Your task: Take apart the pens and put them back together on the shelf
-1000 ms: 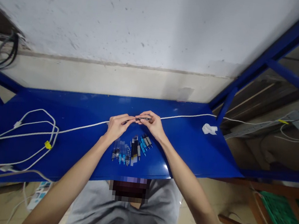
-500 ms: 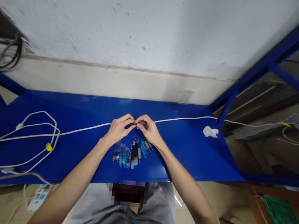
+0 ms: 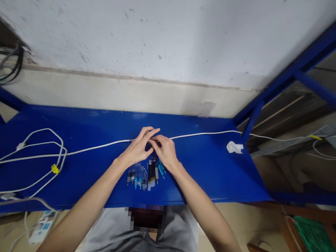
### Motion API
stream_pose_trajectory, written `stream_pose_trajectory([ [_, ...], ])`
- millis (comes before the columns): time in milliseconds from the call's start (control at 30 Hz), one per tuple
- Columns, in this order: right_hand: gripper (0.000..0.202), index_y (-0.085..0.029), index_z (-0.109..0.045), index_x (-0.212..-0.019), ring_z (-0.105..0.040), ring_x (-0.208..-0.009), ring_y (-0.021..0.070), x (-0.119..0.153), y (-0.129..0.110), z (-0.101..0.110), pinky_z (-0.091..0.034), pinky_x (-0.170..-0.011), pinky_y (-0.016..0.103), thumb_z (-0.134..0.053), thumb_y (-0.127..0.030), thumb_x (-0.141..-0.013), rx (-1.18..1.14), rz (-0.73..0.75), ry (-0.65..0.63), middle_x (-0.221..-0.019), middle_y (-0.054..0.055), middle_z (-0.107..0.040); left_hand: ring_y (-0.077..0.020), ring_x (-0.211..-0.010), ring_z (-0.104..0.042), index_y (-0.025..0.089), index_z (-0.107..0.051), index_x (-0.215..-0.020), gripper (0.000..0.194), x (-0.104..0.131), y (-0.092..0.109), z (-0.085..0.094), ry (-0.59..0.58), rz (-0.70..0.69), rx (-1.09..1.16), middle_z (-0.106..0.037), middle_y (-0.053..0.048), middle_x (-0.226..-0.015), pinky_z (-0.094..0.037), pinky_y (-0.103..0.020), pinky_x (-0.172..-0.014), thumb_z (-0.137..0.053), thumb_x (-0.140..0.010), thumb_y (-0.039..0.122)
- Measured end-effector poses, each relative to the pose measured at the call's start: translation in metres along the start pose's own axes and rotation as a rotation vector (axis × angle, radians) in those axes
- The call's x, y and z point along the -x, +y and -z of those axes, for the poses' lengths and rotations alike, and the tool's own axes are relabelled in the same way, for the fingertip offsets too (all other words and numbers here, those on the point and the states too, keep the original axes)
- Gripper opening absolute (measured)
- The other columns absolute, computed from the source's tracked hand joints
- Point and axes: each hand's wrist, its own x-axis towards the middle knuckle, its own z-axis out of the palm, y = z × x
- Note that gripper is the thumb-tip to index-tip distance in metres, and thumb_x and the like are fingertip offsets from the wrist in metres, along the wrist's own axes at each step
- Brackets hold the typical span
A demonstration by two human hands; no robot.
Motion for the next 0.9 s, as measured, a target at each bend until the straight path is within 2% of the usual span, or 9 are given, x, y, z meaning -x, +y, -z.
stream_pose_trajectory([
  [100, 0.025, -0.020, -0.075, -0.100, -0.064, -0.082, 0.0204, -0.004, 0.001, 0.002, -0.048, -0.076, 0.031, -0.054, -0.035, -0.103, 0.019, 0.003, -0.027, -0.094, 0.007, -0.070, -0.0293, -0.140, -0.045, 0.030, -0.021, -0.160, 0.086, 0.000, 0.007, -0.001, 0.020, -0.044, 0.042, -0.030, -0.015, -0.155, -0.048, -0.047, -0.115, -0.059, -0.086, 0.008],
  [267, 0.020, -0.021, -0.077, -0.100, -0.056, -0.071, 0.0178, -0.008, 0.006, 0.004, -0.046, -0.068, 0.031, -0.067, -0.038, -0.095, -0.094, 0.011, -0.042, -0.085, 0.004, -0.066, -0.0331, -0.151, -0.030, 0.029, -0.013, -0.162, 0.097, 0.000, 0.008, -0.003, 0.065, -0.063, 0.068, -0.022, -0.016, -0.163, -0.043, -0.055, -0.119, -0.051, -0.079, -0.002],
  [333, 0.020, -0.021, -0.077, -0.097, -0.055, -0.070, 0.0167, -0.010, 0.009, 0.007, -0.046, -0.066, 0.030, -0.070, -0.039, -0.093, -0.140, -0.027, 0.003, -0.084, 0.003, -0.066, -0.0300, -0.151, -0.033, 0.029, -0.017, -0.162, 0.087, -0.001, 0.002, -0.001, 0.092, -0.065, 0.045, -0.028, -0.016, -0.162, -0.042, -0.053, -0.119, -0.047, -0.086, 0.001],
  [467, 0.022, -0.019, -0.077, -0.090, -0.056, -0.068, 0.0152, -0.013, 0.018, 0.012, -0.044, -0.063, 0.028, -0.073, -0.042, -0.089, -0.214, -0.138, 0.138, -0.084, 0.004, -0.068, -0.0242, -0.138, -0.050, 0.025, -0.040, -0.152, 0.050, -0.001, -0.018, 0.008, 0.164, -0.011, -0.067, -0.058, -0.011, -0.142, -0.038, -0.051, -0.121, -0.045, -0.102, 0.018],
  [567, 0.024, -0.020, -0.073, -0.096, -0.059, -0.071, 0.0144, -0.014, 0.024, 0.012, -0.044, -0.062, 0.027, -0.072, -0.042, -0.088, -0.294, -0.167, 0.100, -0.090, 0.003, -0.069, -0.0236, -0.114, -0.061, 0.021, -0.065, -0.117, 0.023, 0.001, -0.031, 0.009, 0.174, 0.002, -0.154, -0.071, -0.007, -0.110, -0.043, -0.048, -0.110, -0.049, -0.104, 0.030],
  [667, 0.035, -0.022, -0.064, -0.111, -0.061, -0.066, 0.0129, -0.013, 0.027, 0.011, -0.044, -0.056, 0.024, -0.070, -0.048, -0.088, -0.421, -0.195, 0.007, -0.094, 0.002, -0.068, -0.0220, -0.099, -0.061, 0.019, -0.066, -0.100, 0.021, 0.004, -0.035, 0.005, 0.214, 0.051, -0.176, -0.071, -0.006, -0.097, -0.046, -0.040, -0.094, -0.051, -0.103, 0.034],
  [733, 0.035, -0.021, -0.063, -0.103, -0.056, -0.053, 0.0113, -0.011, 0.029, 0.011, -0.041, -0.051, 0.024, -0.066, -0.053, -0.091, -0.426, -0.235, -0.036, -0.081, -0.001, -0.067, -0.0213, -0.095, -0.061, 0.020, -0.065, -0.098, 0.020, 0.005, -0.034, 0.002, 0.234, 0.050, -0.179, -0.070, -0.005, -0.095, -0.045, -0.037, -0.089, -0.054, -0.102, 0.036],
  [800, 0.041, -0.019, -0.063, -0.080, -0.047, -0.044, 0.0107, -0.009, 0.030, 0.012, -0.037, -0.049, 0.026, -0.059, -0.057, -0.095, -0.321, -0.271, -0.039, -0.059, -0.003, -0.059, -0.0202, -0.091, -0.061, 0.020, -0.065, -0.097, 0.020, 0.006, -0.032, -0.001, 0.239, 0.032, -0.174, -0.070, -0.005, -0.093, -0.045, -0.035, -0.087, -0.054, -0.102, 0.036],
  [900, 0.051, -0.019, -0.061, -0.067, -0.045, -0.045, 0.0119, -0.007, 0.029, 0.015, -0.037, -0.054, 0.027, -0.050, -0.057, -0.100, -0.195, -0.263, -0.007, -0.047, -0.004, -0.049, -0.0178, -0.089, -0.062, 0.019, -0.064, -0.099, 0.019, 0.007, -0.029, -0.003, 0.237, 0.024, -0.110, -0.068, -0.004, -0.095, -0.046, -0.033, -0.085, -0.052, -0.103, 0.034],
])
